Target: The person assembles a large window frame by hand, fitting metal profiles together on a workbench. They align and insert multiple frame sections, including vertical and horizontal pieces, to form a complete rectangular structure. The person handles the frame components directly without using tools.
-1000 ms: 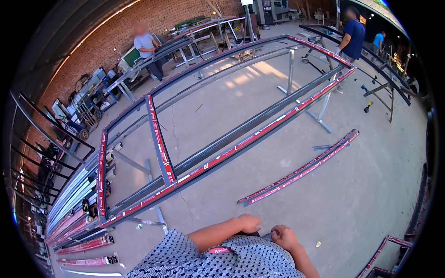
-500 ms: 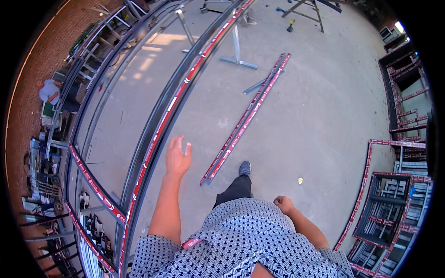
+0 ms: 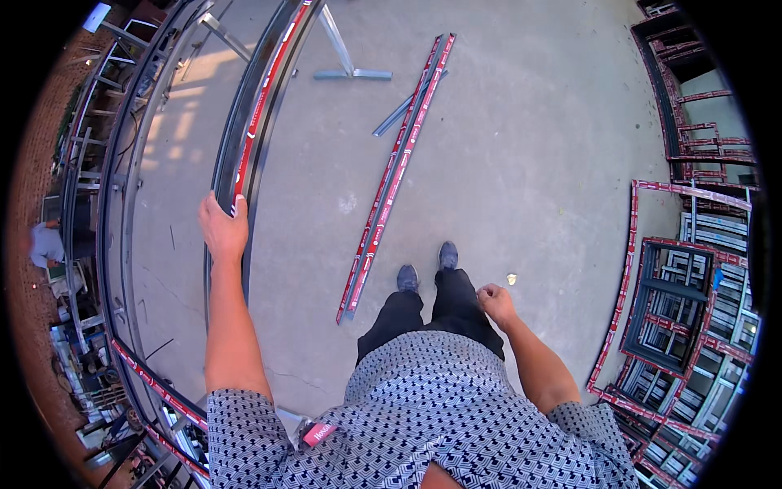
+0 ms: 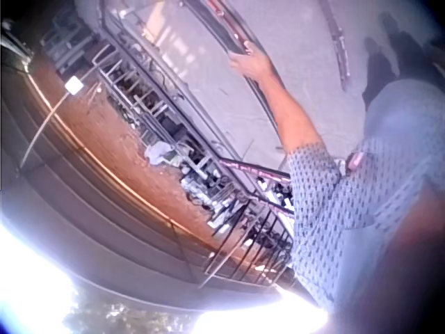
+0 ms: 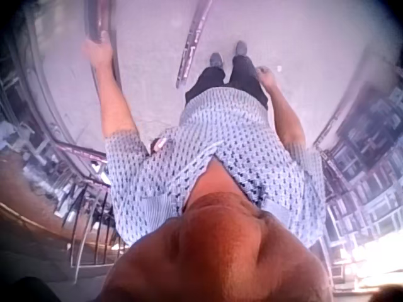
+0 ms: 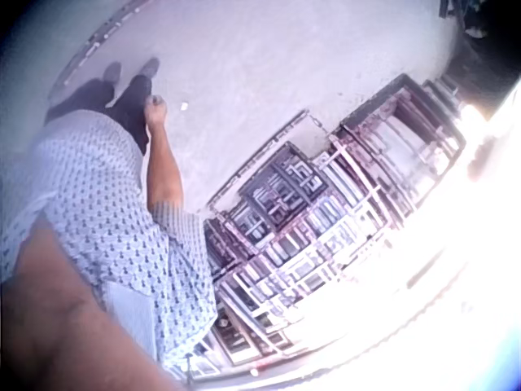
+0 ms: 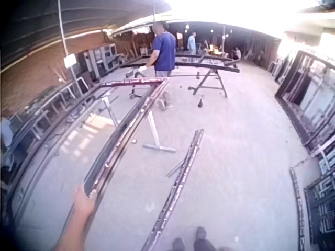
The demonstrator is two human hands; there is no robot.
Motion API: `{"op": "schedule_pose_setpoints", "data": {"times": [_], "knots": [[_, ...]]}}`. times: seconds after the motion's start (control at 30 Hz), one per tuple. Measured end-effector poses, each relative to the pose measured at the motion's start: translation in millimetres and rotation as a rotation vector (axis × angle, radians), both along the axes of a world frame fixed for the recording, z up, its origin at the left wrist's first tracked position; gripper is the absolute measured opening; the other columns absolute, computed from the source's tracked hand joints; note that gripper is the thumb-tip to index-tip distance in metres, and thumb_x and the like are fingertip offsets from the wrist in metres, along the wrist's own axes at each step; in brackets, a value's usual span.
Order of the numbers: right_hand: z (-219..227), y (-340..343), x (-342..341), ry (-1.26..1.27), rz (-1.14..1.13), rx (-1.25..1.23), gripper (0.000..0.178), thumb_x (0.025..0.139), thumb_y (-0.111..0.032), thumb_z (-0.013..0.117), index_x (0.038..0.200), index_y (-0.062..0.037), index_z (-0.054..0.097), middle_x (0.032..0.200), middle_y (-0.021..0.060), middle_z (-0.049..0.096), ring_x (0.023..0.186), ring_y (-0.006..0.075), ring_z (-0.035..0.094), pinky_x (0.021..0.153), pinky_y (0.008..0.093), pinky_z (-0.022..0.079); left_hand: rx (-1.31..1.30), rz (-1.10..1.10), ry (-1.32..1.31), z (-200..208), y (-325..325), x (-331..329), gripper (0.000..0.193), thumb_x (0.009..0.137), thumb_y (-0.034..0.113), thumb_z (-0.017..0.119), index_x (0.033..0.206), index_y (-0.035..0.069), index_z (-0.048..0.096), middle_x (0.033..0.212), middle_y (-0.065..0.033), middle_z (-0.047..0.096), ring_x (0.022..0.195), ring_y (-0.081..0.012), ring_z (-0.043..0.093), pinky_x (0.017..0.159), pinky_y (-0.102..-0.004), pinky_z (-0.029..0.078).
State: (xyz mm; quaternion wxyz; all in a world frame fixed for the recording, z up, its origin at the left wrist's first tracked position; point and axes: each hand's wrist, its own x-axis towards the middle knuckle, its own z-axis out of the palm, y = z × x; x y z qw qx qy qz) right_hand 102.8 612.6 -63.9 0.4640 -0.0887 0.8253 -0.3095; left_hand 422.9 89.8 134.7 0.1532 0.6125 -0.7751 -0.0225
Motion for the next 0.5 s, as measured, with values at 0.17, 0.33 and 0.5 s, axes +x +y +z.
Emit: {"op": "schedule_pose_setpoints", "data": {"times": [0.17,0.33,0.5], "knots": [[-58,-66,-45,-0.018,0.212,0.027,0.027,0.100,-0.024,0.065,0.104,-0.0008,0.077,0.084,0.0066,0.073,0.076,0.0149,0.068,0.072,0.0340,0.057,0.083,0.039,-0.081,-20,-46,-25,0.093,0.100,0.061,0.069,0.159,-0.006,0.045,0.162,-0.0280,0.046,0.152,-0.0438,0.044,0.124,-0.0516,0.041],[-97,-155,-102,-0.011,0.482,0.093,0.028,0.098,-0.026,0.064,0.104,-0.0025,0.078,0.091,0.0155,0.079,0.086,0.0264,0.077,0.081,0.0412,0.060,0.287,0.142,-0.162,-12,-57,-56,0.092,0.102,0.068,0.064,0.159,-0.003,0.048,0.153,-0.0300,0.057,0.145,-0.0440,0.054,0.123,-0.0490,0.043],[-143,-249,-175,-0.041,0.637,0.071,0.029,0.098,-0.028,0.064,0.107,-0.0038,0.078,0.097,0.0215,0.079,0.096,0.0370,0.078,0.088,0.0445,0.060,0.357,0.155,-0.010,-15,-76,-86,0.077,0.108,0.060,0.062,0.148,-0.006,0.055,0.132,-0.0246,0.069,0.123,-0.0345,0.066,0.108,-0.0432,0.050]]}}
